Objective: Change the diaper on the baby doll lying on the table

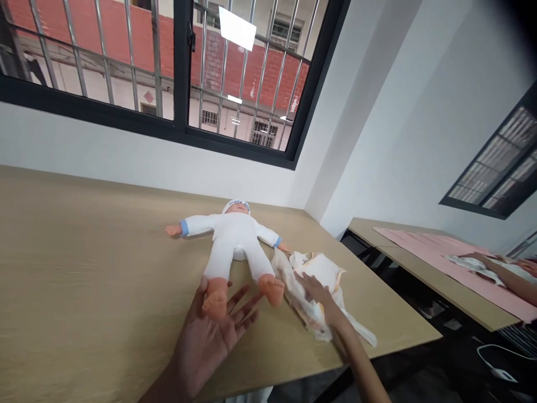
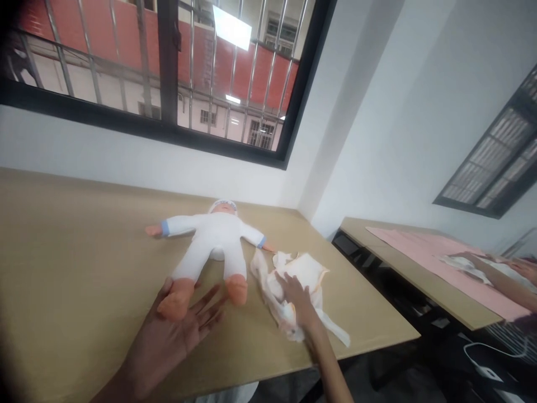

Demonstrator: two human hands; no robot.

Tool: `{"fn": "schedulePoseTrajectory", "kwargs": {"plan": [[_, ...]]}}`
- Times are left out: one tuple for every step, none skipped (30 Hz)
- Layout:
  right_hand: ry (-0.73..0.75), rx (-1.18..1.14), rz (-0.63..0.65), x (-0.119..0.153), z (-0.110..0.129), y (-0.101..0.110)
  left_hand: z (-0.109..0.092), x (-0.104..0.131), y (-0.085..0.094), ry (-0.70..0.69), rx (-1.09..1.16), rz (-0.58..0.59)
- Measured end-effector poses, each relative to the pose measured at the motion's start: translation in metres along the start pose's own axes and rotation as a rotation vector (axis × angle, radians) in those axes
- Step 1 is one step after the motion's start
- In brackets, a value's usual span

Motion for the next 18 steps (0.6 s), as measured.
{"fn": "schedulePoseTrajectory", "kwargs": {"plan": [[0.008,0.087,0.020,0.003,0.003,-0.007,-0.001,0.000,-0.003,-0.007,0.005,0.030],[0.020,0.146,0.033,0.005,0.007,-0.012,-0.003,0.000,-0.008,-0.009,0.004,0.064],[0.033,0.174,0.042,0.005,0.010,-0.015,-0.004,0.000,-0.013,-0.005,-0.005,0.096],[0.056,0.178,0.063,0.005,0.013,-0.016,-0.006,0.001,-0.018,0.001,-0.019,0.124],[0.086,0.168,0.092,0.003,0.015,-0.017,-0.007,0.001,-0.024,0.005,-0.036,0.144],[0.112,0.152,0.124,0.000,0.018,-0.017,-0.010,0.002,-0.030,0.005,-0.055,0.155],[0.132,0.136,0.153,-0.003,0.020,-0.017,-0.013,0.002,-0.036,-0.002,-0.076,0.157],[0.155,0.120,0.181,-0.007,0.023,-0.016,-0.017,0.002,-0.041,-0.017,-0.098,0.154],[0.180,0.105,0.206,-0.011,0.027,-0.016,-0.021,0.002,-0.047,-0.035,-0.125,0.145],[0.206,0.095,0.225,-0.014,0.032,-0.017,-0.026,0.002,-0.052,-0.053,-0.156,0.129],[0.234,0.087,0.243,-0.016,0.039,-0.019,-0.031,0.001,-0.057,-0.068,-0.189,0.111],[0.263,0.080,0.265,-0.017,0.047,-0.022,-0.036,0.000,-0.063,-0.081,-0.222,0.094],[0.294,0.070,0.289,-0.017,0.056,-0.026,-0.041,-0.001,-0.069,-0.093,-0.252,0.083],[0.327,0.056,0.317,-0.015,0.067,-0.030,-0.046,-0.003,-0.076,-0.103,-0.280,0.078],[0.365,0.038,0.348,-0.011,0.078,-0.035,-0.051,-0.004,-0.083,-0.111,-0.305,0.078],[0.410,0.012,0.371,-0.007,0.091,-0.039,-0.057,-0.005,-0.090,-0.120,-0.330,0.080],[0.463,-0.021,0.392,-0.002,0.104,-0.043,-0.061,-0.007,-0.097,-0.127,-0.356,0.079],[0.521,-0.059,0.404,0.004,0.118,-0.047,-0.065,-0.009,-0.102,-0.132,-0.381,0.075]]}}
Point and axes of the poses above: each hand's wrist, its own x-axis away from the middle knuckle, its own y-axis out of the back of the hand, z = x × y, the point moved 6 cm from there along -x, towards the middle knuckle, and after that the axes turned 5 degrees about -z, right-handed, at the moved point
